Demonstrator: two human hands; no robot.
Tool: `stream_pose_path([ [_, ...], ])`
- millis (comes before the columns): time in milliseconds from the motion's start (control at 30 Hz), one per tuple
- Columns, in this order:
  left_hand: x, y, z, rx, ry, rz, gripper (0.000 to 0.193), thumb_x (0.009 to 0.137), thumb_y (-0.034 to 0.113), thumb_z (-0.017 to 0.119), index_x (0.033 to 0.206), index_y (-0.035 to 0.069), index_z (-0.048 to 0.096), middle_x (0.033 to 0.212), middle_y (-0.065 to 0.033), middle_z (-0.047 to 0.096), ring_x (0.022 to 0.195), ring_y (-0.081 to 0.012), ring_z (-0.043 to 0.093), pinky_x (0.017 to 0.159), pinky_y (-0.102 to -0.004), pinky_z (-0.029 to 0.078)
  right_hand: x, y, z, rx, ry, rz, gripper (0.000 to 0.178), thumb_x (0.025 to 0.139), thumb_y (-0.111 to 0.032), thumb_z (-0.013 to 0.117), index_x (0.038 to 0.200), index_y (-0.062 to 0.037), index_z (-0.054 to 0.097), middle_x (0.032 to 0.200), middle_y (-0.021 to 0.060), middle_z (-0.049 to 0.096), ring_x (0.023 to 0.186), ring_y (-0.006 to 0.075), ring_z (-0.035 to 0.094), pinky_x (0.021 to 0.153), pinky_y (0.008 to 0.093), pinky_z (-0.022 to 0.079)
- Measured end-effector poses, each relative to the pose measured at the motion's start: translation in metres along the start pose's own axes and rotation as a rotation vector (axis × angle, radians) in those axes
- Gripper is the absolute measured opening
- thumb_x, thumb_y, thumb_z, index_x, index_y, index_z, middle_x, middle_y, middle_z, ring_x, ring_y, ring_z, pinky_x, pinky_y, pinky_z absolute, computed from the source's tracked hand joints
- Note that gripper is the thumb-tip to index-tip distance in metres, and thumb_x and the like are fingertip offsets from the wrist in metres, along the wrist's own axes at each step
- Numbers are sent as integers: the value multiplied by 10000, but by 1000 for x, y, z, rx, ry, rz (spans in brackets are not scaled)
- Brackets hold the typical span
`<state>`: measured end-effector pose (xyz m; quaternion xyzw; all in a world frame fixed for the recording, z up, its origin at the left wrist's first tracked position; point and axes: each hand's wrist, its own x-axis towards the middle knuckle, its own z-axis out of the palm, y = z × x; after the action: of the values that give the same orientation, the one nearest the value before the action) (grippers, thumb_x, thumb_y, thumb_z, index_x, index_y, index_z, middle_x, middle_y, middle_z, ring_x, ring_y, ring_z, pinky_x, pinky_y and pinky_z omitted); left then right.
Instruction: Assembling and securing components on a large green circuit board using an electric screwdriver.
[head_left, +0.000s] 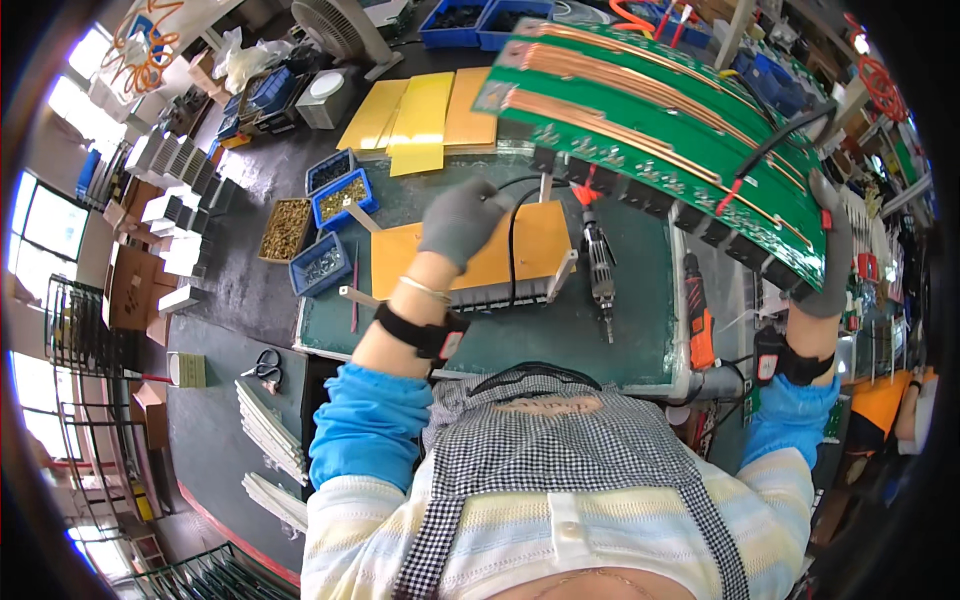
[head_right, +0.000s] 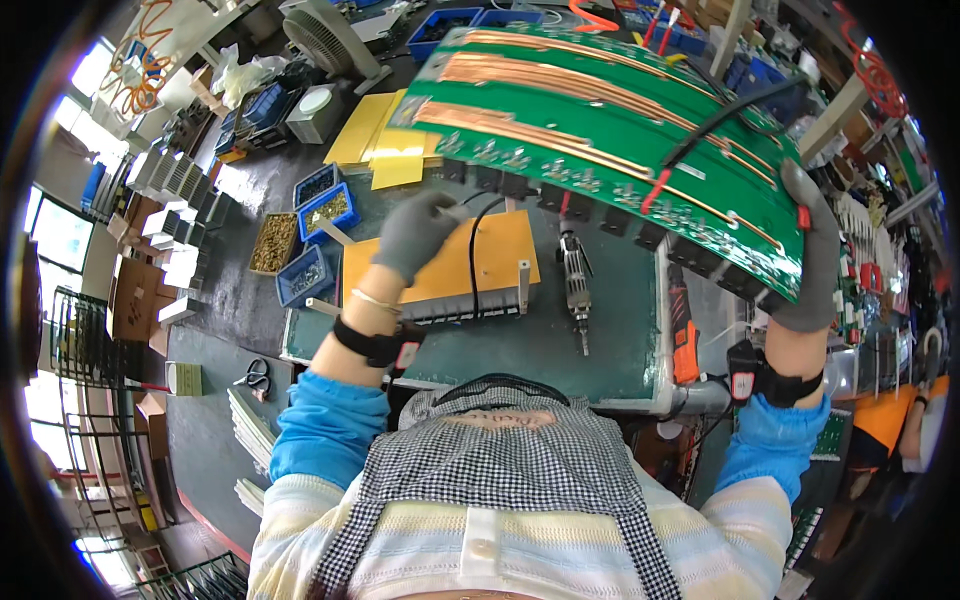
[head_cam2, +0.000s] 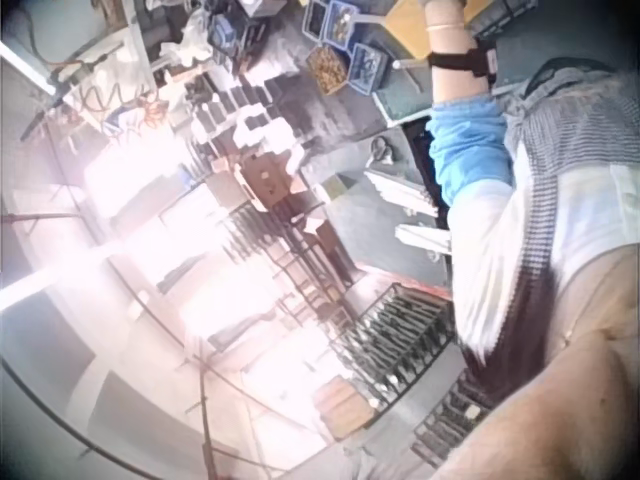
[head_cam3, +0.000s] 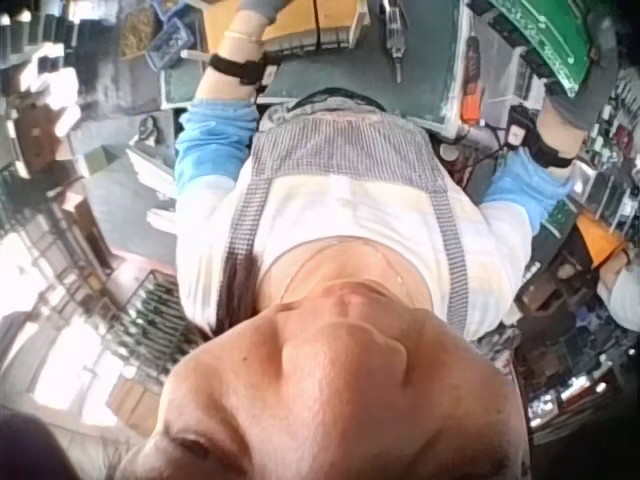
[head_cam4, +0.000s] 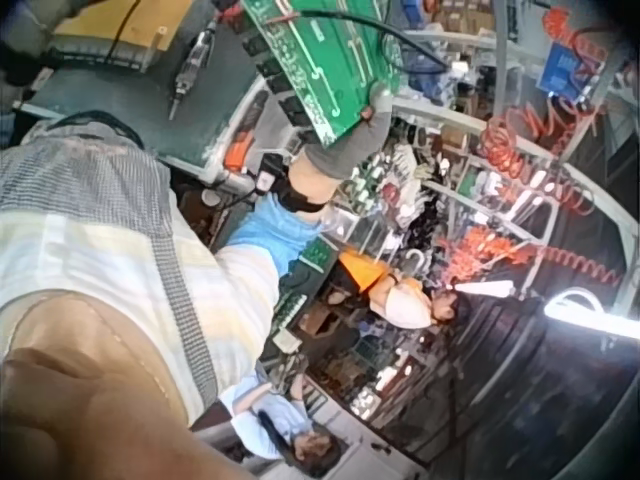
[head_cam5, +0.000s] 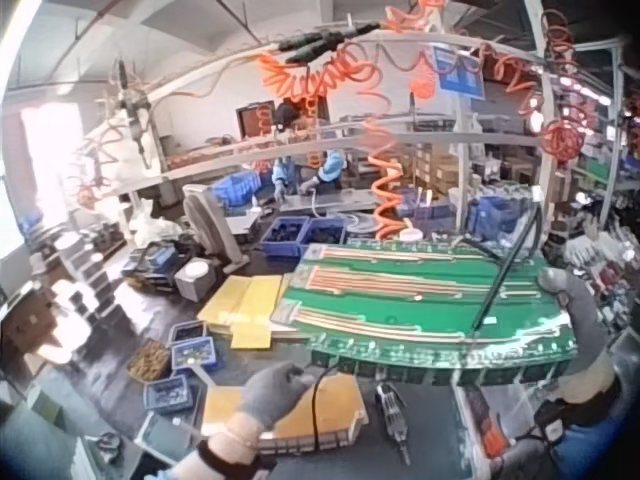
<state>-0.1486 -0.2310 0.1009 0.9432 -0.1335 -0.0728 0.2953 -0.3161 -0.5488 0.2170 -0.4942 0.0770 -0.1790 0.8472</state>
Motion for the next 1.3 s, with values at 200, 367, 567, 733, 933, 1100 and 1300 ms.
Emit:
stream_pose_path([
  [200,9,16,20,267,-60,-45,324,793,373,564,908,89,670,886,-150,651,857,-317,619,754,-406,490,5,0,-7,14,-26,-76,370,856,-220,564,1125,33,555,1063,172,623,886,243,644,764,353,538],
  [367,-36,-31,-35,32,211,-166,291,786,311,514,804,50,643,773,-171,633,789,-354,608,703,-432,472,8,7,25,17,-123,-50,364,844,-222,583,1107,28,568,1036,165,631,860,237,649,748,341,541],
  [567,-77,-62,-61,206,358,-262,268,791,299,519,755,60,633,713,-155,614,732,-321,609,638,-414,470,30,18,73,-256,-74,162,319,796,-202,615,1028,18,608,916,113,655,774,181,651,703,290,532],
  [733,-76,-67,-68,293,379,-212,302,809,324,520,752,55,645,691,-156,606,686,-332,596,617,-417,451,40,38,106,-546,-258,211,306,784,-210,591,975,28,617,840,83,644,683,136,613,633,231,481],
  [933,-83,-74,-79,322,202,-188,309,845,322,502,791,58,654,741,-152,620,742,-329,601,657,-418,455,59,67,137,-685,-446,336,309,777,-243,607,913,34,627,763,61,632,638,101,586,590,217,456],
  [1100,-88,-76,-84,354,132,-124,309,867,308,483,773,55,634,755,-150,615,750,-333,595,673,-422,454,76,79,156,-783,-526,313,327,797,-276,617,912,30,631,748,57,639,606,88,593,547,202,459],
  [1300,-87,-81,-86,314,68,-55,317,873,297,477,713,53,601,711,-142,595,704,-331,587,639,-425,450,80,102,160,-735,-495,384,313,805,-264,611,908,31,632,743,58,639,593,94,594,533,207,467],
])
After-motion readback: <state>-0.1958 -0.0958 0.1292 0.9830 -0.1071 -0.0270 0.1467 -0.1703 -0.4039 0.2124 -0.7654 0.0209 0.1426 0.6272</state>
